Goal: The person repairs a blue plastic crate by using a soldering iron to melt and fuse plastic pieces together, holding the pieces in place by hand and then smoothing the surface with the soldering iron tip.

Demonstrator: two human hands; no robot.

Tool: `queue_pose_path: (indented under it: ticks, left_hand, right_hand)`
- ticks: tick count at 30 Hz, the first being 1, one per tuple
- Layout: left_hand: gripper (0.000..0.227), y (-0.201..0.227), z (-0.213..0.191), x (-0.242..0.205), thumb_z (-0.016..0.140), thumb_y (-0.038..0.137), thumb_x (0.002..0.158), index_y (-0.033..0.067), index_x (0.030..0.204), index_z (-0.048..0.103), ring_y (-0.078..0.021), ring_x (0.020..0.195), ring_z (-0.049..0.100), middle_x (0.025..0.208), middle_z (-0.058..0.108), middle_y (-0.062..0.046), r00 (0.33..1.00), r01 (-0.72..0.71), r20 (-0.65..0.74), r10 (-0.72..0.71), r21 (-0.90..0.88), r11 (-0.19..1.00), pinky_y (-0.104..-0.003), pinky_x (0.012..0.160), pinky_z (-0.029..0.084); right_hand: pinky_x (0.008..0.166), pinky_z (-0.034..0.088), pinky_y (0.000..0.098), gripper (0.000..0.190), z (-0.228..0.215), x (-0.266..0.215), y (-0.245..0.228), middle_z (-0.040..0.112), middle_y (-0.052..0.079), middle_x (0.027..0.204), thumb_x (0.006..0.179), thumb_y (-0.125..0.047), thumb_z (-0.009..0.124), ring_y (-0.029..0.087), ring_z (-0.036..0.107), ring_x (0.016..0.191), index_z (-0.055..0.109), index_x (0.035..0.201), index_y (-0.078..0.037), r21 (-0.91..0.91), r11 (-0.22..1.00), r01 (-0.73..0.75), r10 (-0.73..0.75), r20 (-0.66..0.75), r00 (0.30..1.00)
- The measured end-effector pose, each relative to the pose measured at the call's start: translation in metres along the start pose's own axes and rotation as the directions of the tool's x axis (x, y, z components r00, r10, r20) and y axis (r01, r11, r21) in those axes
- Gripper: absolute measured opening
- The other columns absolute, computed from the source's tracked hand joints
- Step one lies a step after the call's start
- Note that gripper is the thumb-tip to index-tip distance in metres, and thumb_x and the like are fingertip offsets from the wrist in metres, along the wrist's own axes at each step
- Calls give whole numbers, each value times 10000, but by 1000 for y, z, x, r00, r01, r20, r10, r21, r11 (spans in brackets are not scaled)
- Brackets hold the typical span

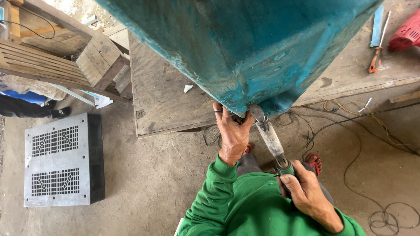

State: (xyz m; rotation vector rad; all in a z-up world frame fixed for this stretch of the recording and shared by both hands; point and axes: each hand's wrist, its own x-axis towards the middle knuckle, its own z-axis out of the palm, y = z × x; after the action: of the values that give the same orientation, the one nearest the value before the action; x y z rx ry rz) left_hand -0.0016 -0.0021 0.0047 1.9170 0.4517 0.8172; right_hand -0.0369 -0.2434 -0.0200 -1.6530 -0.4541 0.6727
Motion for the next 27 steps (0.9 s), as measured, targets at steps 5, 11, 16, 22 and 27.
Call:
queue_pose_path:
  ticks: [5, 11, 16, 22, 27]
  left_hand:
    - [390, 0, 0, -1, 764, 37, 810, 37, 1168, 608, -337, 1078, 496, 1192, 482, -166, 1000, 8, -2, -8, -80, 997, -481, 923, 471]
    - [347, -6, 0, 0, 761, 37, 840, 53, 1159, 627, -337, 1089, 505, 1175, 550, -142, 997, -76, -7, 76, 49, 996, -483, 954, 482]
    - [344, -6, -1, 0, 795, 61, 842, 60, 1146, 634, -353, 1136, 491, 1200, 571, -148, 992, -125, 26, 122, 118, 985, -508, 1002, 461]
    - [339, -3, -1, -1, 786, 95, 836, 73, 1132, 622, -377, 1194, 482, 1269, 507, -179, 999, -30, 27, 31, -32, 999, -515, 992, 487]
    - [386, -8, 2, 1, 771, 87, 860, 63, 1215, 622, -395, 1247, 491, 1300, 566, -176, 996, -89, 7, 89, 88, 992, -539, 1085, 457]
  right_hand:
    - [494, 457, 266, 238, 2, 1, 2, 646, 30, 658, 985, -248, 537, 97, 580, 515, 604, 975, -21, 151, 988, 29, -33, 25, 999]
    - [494, 471, 256, 251, 9, 17, 2, 657, 35, 679, 1000, -259, 535, 91, 582, 519, 589, 977, -15, 188, 981, 50, -61, 50, 997]
    - [515, 458, 255, 222, 11, 21, 3, 662, 16, 653, 1009, -238, 536, 92, 540, 541, 560, 1033, -19, 58, 993, 103, -104, 23, 994]
    - [533, 490, 260, 263, 17, 24, -6, 636, 15, 663, 975, -225, 557, 87, 586, 551, 532, 1117, -5, -138, 981, 138, -153, -108, 982]
    - [526, 463, 278, 222, 1, 16, -16, 642, 32, 650, 989, -214, 495, 116, 586, 520, 595, 1063, -30, 277, 960, -45, -13, 203, 979]
